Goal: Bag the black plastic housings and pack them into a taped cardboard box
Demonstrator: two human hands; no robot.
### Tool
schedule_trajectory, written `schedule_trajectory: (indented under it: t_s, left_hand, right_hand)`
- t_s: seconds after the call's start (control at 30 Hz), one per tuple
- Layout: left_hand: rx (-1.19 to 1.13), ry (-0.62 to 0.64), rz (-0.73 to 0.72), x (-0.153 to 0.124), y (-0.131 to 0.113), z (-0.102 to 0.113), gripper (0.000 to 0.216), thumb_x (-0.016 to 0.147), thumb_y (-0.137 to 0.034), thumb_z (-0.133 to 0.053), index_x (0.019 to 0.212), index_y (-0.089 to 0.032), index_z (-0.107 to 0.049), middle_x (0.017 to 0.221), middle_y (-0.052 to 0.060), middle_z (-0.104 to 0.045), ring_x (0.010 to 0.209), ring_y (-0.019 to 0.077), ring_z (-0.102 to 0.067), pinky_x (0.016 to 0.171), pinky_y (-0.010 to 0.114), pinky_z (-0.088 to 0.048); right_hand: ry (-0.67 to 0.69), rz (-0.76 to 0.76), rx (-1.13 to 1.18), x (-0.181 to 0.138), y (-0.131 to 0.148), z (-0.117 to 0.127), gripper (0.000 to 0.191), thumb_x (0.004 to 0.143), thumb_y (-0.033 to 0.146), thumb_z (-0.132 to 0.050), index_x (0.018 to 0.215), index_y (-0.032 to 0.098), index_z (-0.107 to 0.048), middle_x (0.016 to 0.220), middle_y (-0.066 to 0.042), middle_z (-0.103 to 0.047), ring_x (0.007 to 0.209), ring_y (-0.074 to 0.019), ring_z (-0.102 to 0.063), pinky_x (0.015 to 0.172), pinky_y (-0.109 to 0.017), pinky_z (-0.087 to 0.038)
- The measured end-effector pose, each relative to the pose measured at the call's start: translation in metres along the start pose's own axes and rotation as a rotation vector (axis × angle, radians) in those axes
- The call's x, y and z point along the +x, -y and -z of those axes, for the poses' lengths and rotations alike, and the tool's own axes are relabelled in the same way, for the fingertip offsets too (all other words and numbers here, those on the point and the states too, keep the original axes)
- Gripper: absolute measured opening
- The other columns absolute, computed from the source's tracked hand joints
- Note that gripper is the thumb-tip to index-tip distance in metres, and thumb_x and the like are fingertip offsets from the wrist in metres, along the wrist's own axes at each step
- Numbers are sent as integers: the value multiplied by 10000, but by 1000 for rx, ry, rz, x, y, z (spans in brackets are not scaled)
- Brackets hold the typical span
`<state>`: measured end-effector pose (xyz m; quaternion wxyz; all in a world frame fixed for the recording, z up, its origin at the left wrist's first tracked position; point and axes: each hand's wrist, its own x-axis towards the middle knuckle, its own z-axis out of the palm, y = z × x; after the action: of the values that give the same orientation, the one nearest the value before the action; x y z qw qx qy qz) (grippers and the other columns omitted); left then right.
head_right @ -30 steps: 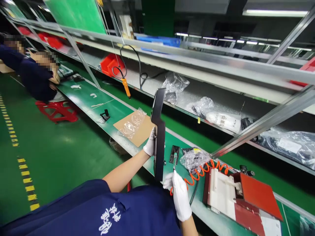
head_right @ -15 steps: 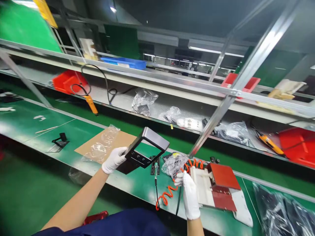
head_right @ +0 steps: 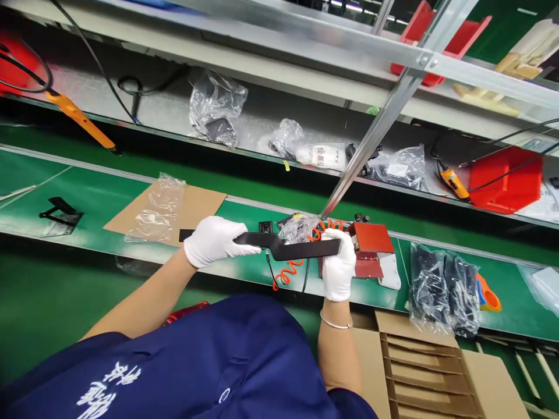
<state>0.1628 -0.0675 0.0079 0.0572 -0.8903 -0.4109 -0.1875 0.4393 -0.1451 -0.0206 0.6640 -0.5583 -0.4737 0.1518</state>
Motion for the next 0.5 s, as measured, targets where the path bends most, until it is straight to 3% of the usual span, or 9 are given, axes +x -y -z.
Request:
schedule_trajectory:
  t_s: [0.1, 0.17, 0.23, 0.3, 0.4, 0.5]
  left_hand:
    - [-12, -13, -40, 3, -11, 6, 629, 875, -777, -535, 783, -187, -734, 644, 79, -682, 627, 258, -680, 586, 339, -405]
    - [-60, -90, -84, 1, -5, 12, 519, 906, -666, -596, 1000, -182, -758, 873, 116, -762, 829, 306, -730, 761, 404, -517]
    - [-115, -184, -89, -2, 10, 16, 488, 911, -575, -642, 1176, -172, -720, 1092, 146, -767, 1040, 340, -717, 972, 465, -517]
    - [-134, -269, -34, -6, 25, 18, 484, 913, -523, -656, 1241, -169, -692, 1206, 157, -747, 1159, 353, -684, 1079, 496, -479]
    - [-149, -322, 17, -12, 37, 17, 427, 943, -485, -627, 1216, -166, -703, 1186, 145, -764, 1131, 336, -702, 1075, 500, -497]
    - [-239, -271, -22, -14, 31, 14, 343, 974, -461, -603, 1132, -186, -732, 1078, 89, -801, 996, 266, -742, 1054, 459, -524]
  right_hand:
    - [-196, -111, 176, 3, -5, 4, 263, 805, 424, -657, 878, 179, -595, 881, -6, -651, 834, -125, -651, 899, -333, -577]
    - [-276, -178, 232, 9, -11, 17, 275, 756, 413, -674, 866, 176, -588, 844, 5, -643, 794, -114, -635, 858, -306, -567]
    - [-356, -224, 245, 15, -18, 36, 286, 711, 398, -677, 866, 173, -592, 809, 15, -640, 750, -106, -621, 802, -281, -553]
    - [-420, -241, 246, 20, -27, 56, 291, 693, 396, -664, 864, 173, -587, 773, 26, -630, 715, -103, -610, 765, -270, -538]
    - [-459, -256, 269, 24, -39, 78, 267, 719, 388, -654, 850, 174, -564, 730, 31, -609, 695, -109, -602, 768, -283, -532]
    - [-455, -264, 261, 23, -52, 92, 221, 770, 352, -674, 806, 168, -557, 732, 22, -592, 719, -121, -599, 839, -330, -536]
